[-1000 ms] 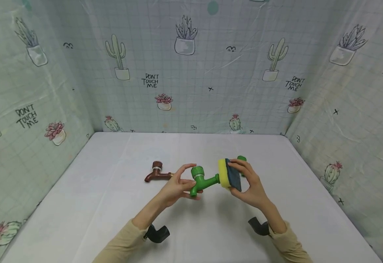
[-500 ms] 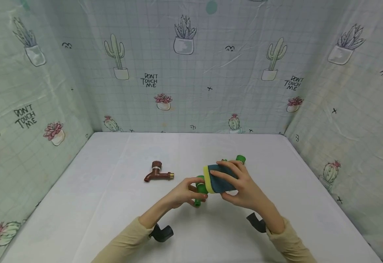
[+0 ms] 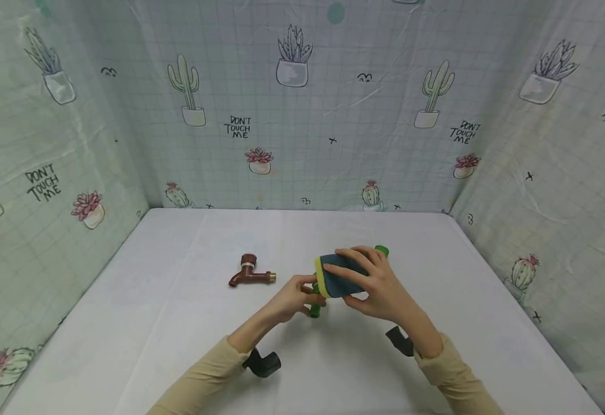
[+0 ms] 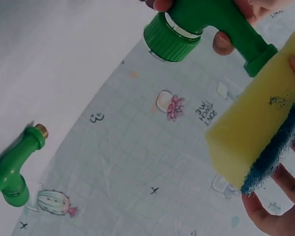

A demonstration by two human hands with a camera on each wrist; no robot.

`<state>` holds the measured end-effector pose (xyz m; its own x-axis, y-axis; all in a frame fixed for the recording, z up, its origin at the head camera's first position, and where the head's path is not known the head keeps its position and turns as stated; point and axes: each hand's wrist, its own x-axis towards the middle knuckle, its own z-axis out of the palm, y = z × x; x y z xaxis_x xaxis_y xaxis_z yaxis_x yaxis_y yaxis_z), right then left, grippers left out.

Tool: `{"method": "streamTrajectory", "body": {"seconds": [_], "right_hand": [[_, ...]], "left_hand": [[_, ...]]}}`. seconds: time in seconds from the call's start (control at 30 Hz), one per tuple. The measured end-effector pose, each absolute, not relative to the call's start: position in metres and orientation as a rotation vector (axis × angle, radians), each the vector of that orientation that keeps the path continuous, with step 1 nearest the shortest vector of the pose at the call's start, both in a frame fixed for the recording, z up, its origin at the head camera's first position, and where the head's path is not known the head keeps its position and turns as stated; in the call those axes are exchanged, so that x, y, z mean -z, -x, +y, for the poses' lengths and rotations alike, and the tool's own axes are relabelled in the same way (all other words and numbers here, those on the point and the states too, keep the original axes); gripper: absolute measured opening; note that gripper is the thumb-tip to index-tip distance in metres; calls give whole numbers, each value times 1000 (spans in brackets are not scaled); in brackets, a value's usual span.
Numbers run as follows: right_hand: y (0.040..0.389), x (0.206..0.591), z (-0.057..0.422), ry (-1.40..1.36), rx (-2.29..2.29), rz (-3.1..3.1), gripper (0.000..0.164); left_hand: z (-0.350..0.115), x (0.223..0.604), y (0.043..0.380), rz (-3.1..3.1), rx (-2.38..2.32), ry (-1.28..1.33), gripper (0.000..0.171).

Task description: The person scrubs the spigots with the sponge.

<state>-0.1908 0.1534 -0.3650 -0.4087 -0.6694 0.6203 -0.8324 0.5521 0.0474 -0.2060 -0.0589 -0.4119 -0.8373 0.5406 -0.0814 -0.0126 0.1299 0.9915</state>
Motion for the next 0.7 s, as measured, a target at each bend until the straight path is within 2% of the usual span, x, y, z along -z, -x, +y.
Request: {"method": "streamTrajectory", "body": {"seconds": [0.4, 0.7], "right_hand": [[207, 378, 177, -1088, -477, -2309, 65], [191, 387, 165, -1066, -484, -2249, 61]], "left_hand": [[-68, 406, 211, 1724, -1912, -429, 50], [-61, 391, 210, 1616, -2171, -156, 59]]}}
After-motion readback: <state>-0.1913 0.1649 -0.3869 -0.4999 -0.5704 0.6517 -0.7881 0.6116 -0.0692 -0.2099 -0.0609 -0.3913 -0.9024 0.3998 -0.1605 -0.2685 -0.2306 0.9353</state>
